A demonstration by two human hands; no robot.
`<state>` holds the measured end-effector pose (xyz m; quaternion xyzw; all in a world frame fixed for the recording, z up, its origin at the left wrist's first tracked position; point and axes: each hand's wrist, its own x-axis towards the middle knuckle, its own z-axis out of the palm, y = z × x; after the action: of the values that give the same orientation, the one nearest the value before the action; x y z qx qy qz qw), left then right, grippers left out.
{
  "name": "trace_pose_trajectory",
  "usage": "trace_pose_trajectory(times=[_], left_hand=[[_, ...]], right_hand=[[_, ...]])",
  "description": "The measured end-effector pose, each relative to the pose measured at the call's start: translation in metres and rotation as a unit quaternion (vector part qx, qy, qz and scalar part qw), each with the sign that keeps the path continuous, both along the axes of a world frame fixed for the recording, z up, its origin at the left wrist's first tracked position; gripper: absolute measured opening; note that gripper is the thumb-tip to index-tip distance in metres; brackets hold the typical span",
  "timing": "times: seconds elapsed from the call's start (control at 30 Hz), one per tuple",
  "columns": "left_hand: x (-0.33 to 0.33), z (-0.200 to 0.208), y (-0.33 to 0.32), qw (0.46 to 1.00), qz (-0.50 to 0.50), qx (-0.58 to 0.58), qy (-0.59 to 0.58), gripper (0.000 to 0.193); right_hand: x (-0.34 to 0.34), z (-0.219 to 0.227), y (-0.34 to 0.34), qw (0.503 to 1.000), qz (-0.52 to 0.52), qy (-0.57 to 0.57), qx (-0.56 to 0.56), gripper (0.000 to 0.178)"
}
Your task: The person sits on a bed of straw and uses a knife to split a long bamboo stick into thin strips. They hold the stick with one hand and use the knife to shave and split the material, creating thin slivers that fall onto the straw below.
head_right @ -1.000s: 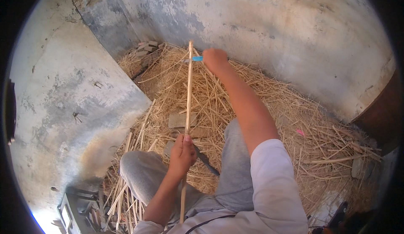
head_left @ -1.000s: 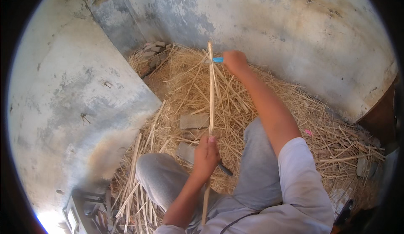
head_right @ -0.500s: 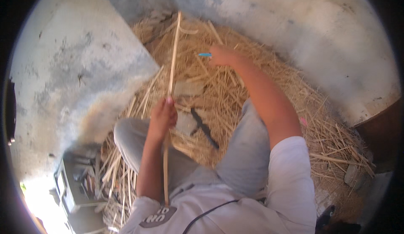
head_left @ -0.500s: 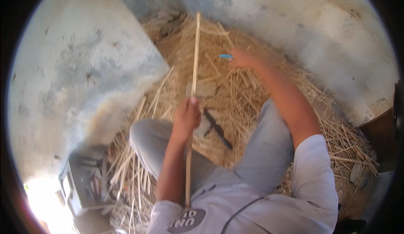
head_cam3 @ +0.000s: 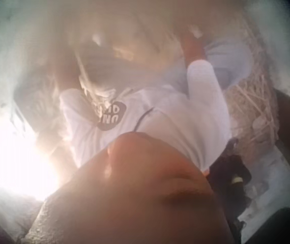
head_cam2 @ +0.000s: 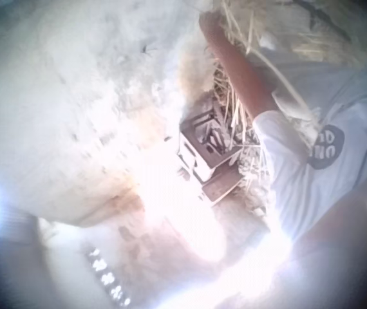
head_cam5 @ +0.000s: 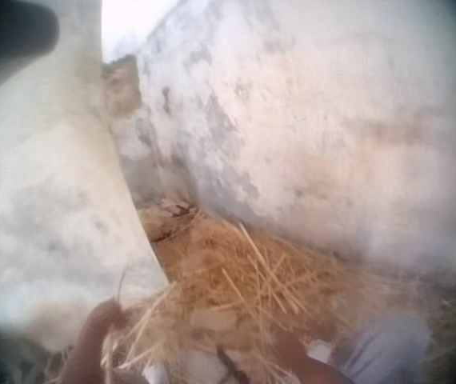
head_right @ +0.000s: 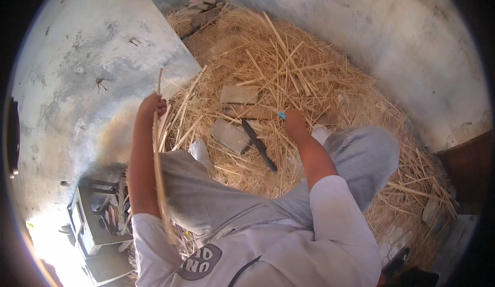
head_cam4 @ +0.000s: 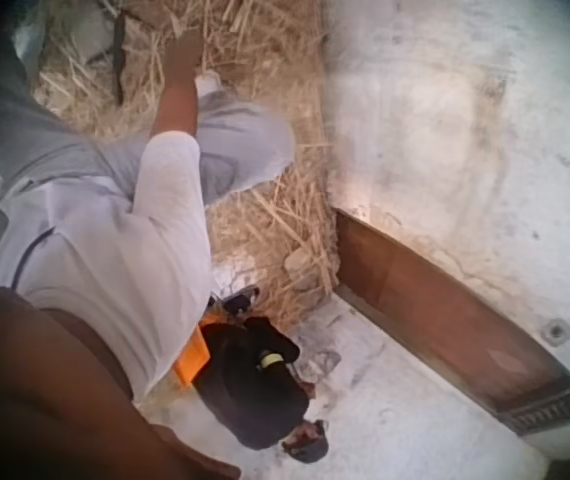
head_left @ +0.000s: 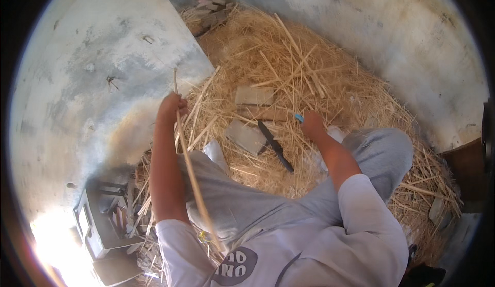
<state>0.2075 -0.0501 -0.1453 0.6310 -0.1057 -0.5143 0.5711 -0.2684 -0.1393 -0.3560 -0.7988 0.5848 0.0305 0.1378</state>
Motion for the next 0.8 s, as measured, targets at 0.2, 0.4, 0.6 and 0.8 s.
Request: trace_pose_trajectory(times=[0.2, 0.4, 0.6, 0.8], left_hand=[[-0.039, 0.064, 0.006, 0.984, -0.135, 0.000, 0.112, 0.046], [-0.075, 0.104, 0.045, 0.937, -0.297, -0.159, 0.092, 0.095], [-0.098, 0.120, 0.080, 0.909, -0.299, -0.287, 0.045, 0.131], [-0.116, 0.129, 0.080, 0.914, -0.307, -0.263, 0.041, 0.125]], right_hand=[[0.031, -0.041, 0.082, 0.979, 0.113, 0.021, 0.169, 0.045], [0.035, -0.048, 0.098, 0.970, 0.113, 0.022, 0.214, 0.049], [0.044, -0.062, 0.101, 0.961, 0.112, 0.016, 0.251, 0.048], [0.045, -0.059, 0.109, 0.961, 0.152, 0.061, 0.223, 0.037]])
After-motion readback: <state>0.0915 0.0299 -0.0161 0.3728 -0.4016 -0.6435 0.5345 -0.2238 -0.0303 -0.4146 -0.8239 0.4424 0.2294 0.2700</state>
